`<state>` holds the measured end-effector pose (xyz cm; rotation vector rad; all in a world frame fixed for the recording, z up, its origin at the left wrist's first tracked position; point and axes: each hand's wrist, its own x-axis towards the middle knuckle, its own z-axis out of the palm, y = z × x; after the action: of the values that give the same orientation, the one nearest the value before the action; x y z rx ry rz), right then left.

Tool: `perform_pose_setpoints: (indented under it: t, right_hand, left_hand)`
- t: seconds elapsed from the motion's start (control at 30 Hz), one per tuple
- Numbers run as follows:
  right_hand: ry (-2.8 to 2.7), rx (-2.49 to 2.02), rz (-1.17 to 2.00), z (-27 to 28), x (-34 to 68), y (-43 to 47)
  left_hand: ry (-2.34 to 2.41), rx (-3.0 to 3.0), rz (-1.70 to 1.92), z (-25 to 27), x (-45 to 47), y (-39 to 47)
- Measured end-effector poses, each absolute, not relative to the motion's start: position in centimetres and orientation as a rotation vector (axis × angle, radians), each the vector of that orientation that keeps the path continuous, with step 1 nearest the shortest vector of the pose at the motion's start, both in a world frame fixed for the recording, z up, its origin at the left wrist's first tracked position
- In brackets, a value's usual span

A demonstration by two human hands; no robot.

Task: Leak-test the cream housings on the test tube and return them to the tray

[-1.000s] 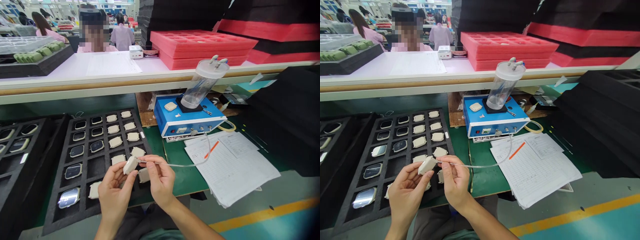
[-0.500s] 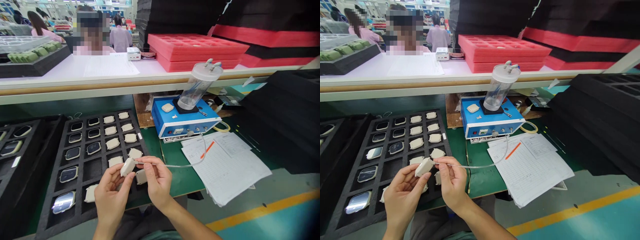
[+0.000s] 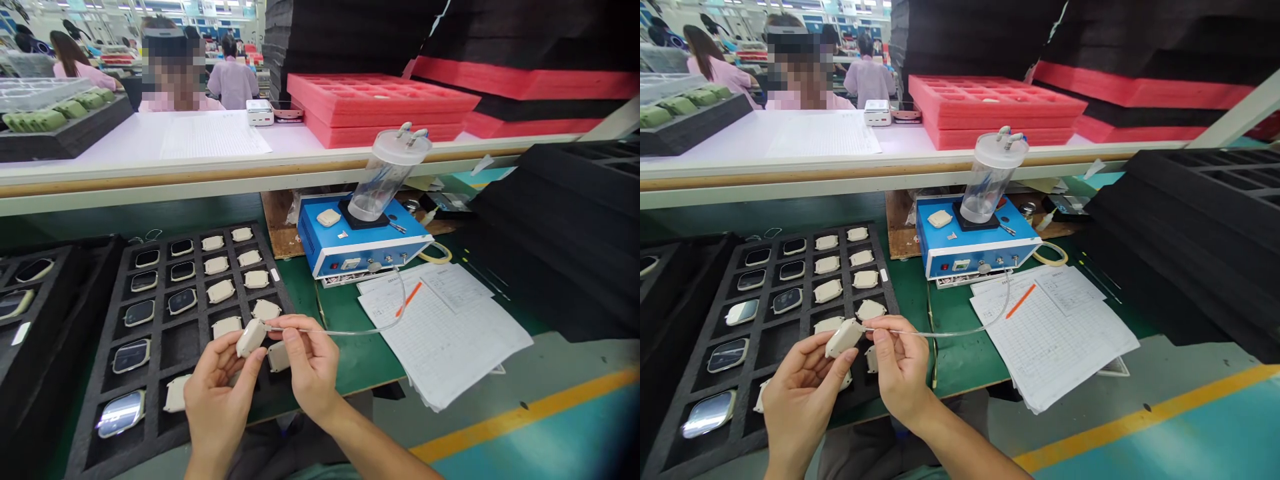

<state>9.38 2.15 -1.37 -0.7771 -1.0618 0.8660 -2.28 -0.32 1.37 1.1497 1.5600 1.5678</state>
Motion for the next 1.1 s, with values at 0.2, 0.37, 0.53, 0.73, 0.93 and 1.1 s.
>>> perform_pose_setpoints:
  t: [0.2,0.37,0.53,0.73,0.93,1.1]
  right_hand:
    - [-1.042,-0.793,0.887,-1.7,9.6,1.4]
    - [-1.025,-0.839,0.9,-2.1,9.6,1.0]
    - [-1.044,-0.898,0.902,-2.3,9.9,0.7]
    - [-1.076,-0.906,0.924,-2.5,10.0,0.7]
    - [-1.076,-0.918,0.921,-2.5,9.9,0.6]
    - [-1.057,-0.906,0.919,-2.4,9.8,0.5]
  left_hand:
    - [1.701,1.294,1.501,2.2,-3.6,-1.3]
    - [2.176,1.568,1.235,3.9,-9.4,-1.1]
    - [2.212,1.848,0.998,3.2,-12.8,-0.3]
    - [2.25,2.063,0.93,5.2,-14.9,1.7]
    - [2.134,2.13,0.633,6.8,-14.5,6.4]
    - [2.124,2.113,0.702,7.6,-13.0,5.7]
